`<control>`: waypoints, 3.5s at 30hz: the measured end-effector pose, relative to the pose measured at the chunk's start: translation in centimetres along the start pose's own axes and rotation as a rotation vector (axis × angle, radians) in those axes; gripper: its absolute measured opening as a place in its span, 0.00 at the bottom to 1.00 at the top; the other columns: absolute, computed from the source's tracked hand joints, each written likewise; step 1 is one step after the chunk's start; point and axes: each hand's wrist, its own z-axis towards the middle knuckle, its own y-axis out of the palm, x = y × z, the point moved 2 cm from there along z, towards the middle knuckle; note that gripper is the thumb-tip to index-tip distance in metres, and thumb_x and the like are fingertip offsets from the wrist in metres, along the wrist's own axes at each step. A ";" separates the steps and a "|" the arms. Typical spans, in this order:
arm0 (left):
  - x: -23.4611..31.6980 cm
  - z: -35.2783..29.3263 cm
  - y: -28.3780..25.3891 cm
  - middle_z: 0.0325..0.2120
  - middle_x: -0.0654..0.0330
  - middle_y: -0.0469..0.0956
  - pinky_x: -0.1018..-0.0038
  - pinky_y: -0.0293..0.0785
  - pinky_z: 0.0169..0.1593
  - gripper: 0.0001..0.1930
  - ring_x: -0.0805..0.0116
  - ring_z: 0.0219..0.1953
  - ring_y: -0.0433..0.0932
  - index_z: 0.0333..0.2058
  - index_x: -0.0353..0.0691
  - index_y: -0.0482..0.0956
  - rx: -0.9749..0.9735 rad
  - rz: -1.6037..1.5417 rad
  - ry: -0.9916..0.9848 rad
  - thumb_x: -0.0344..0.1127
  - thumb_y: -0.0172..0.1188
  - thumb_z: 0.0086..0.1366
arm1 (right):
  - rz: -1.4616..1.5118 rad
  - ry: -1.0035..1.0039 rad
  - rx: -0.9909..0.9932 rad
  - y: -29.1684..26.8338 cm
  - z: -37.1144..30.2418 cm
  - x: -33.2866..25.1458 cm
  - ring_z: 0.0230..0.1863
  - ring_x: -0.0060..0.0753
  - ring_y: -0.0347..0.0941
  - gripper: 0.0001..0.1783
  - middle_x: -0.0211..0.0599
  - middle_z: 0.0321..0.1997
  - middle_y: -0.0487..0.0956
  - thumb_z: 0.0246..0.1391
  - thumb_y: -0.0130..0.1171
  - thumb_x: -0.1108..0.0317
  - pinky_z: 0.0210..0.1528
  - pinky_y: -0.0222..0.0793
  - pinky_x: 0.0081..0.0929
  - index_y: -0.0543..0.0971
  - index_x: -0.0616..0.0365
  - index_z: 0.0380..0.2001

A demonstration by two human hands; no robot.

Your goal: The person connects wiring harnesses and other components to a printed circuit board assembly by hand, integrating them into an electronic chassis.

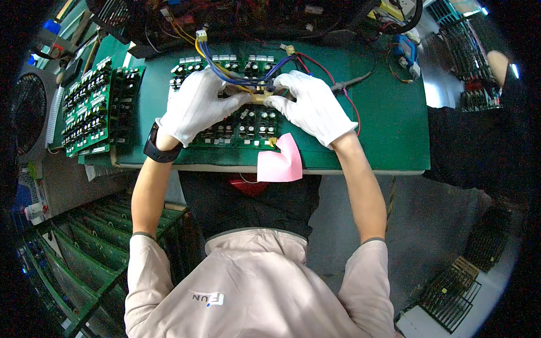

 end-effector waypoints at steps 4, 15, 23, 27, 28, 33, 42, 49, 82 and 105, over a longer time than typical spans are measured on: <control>-0.7 -0.4 0.5 0.32 0.50 0.86 0.58 0.81 0.41 0.14 0.48 0.36 0.85 0.40 0.41 0.89 0.077 0.039 0.093 0.44 0.69 0.63 | -0.050 -0.084 0.016 0.0 0.3 0.1 0.39 0.54 0.80 0.16 0.50 0.37 0.82 0.60 0.69 0.59 0.42 0.76 0.42 0.81 0.62 0.41; -0.6 -0.1 0.1 0.34 0.50 0.86 0.57 0.80 0.42 0.15 0.46 0.39 0.84 0.41 0.41 0.88 -0.016 0.082 0.065 0.45 0.69 0.63 | -0.118 -0.095 -0.048 -0.4 0.8 0.5 0.40 0.55 0.80 0.16 0.49 0.37 0.83 0.60 0.68 0.57 0.43 0.76 0.44 0.81 0.60 0.39; -1.1 0.2 0.4 0.28 0.51 0.85 0.58 0.79 0.38 0.15 0.47 0.33 0.84 0.39 0.40 0.88 0.054 0.123 0.131 0.46 0.71 0.62 | -0.067 -0.002 -0.152 -0.7 1.4 0.4 0.35 0.54 0.79 0.18 0.51 0.35 0.83 0.60 0.69 0.56 0.39 0.74 0.43 0.84 0.61 0.42; -1.5 0.2 0.5 0.28 0.52 0.86 0.58 0.80 0.38 0.15 0.48 0.33 0.84 0.38 0.41 0.89 0.059 0.152 0.166 0.47 0.69 0.64 | -0.158 -0.019 -0.186 -1.3 2.1 -0.3 0.37 0.58 0.80 0.18 0.52 0.33 0.83 0.60 0.68 0.55 0.40 0.75 0.45 0.83 0.62 0.36; -1.8 0.1 0.7 0.28 0.52 0.86 0.58 0.80 0.38 0.15 0.48 0.33 0.84 0.38 0.41 0.89 0.054 0.149 0.155 0.47 0.69 0.64 | -0.171 -0.034 -0.194 -1.3 2.2 -0.3 0.37 0.58 0.80 0.19 0.52 0.33 0.83 0.60 0.67 0.54 0.40 0.75 0.45 0.83 0.63 0.36; -1.7 0.3 0.9 0.28 0.50 0.85 0.58 0.81 0.39 0.16 0.49 0.33 0.84 0.36 0.41 0.90 0.084 0.160 0.152 0.48 0.70 0.63 | -0.196 -0.105 -0.212 -1.5 2.8 0.0 0.33 0.61 0.77 0.21 0.55 0.29 0.80 0.61 0.66 0.53 0.36 0.71 0.48 0.81 0.65 0.32; -1.4 -0.5 1.2 0.28 0.51 0.85 0.59 0.82 0.39 0.14 0.50 0.33 0.85 0.37 0.43 0.91 0.109 0.244 0.177 0.47 0.68 0.64 | -0.222 -0.098 -0.211 -1.3 2.6 -0.4 0.33 0.61 0.77 0.20 0.55 0.29 0.80 0.60 0.67 0.54 0.35 0.70 0.46 0.81 0.64 0.34; -2.0 -0.5 1.7 0.29 0.53 0.86 0.60 0.82 0.40 0.14 0.50 0.34 0.85 0.38 0.44 0.90 0.121 0.200 0.199 0.48 0.68 0.65 | -0.175 -0.028 -0.153 -0.7 1.4 -0.1 0.32 0.57 0.77 0.20 0.53 0.30 0.81 0.60 0.67 0.54 0.36 0.72 0.44 0.83 0.63 0.36; -0.2 -0.9 1.4 0.37 0.48 0.85 0.58 0.80 0.46 0.13 0.46 0.42 0.83 0.41 0.38 0.87 0.071 -0.024 0.108 0.41 0.69 0.64 | -0.091 -0.039 -0.146 -1.9 -0.8 -0.6 0.48 0.52 0.81 0.15 0.46 0.45 0.85 0.64 0.61 0.61 0.52 0.76 0.41 0.83 0.58 0.49; -1.4 -4.1 -0.9 0.42 0.50 0.83 0.58 0.76 0.50 0.11 0.47 0.45 0.79 0.45 0.36 0.85 0.116 0.070 0.088 0.28 0.66 0.63 | -0.317 -0.009 -0.097 -7.1 -2.2 -0.3 0.43 0.49 0.83 0.11 0.42 0.41 0.83 0.64 0.61 0.60 0.47 0.79 0.40 0.84 0.51 0.45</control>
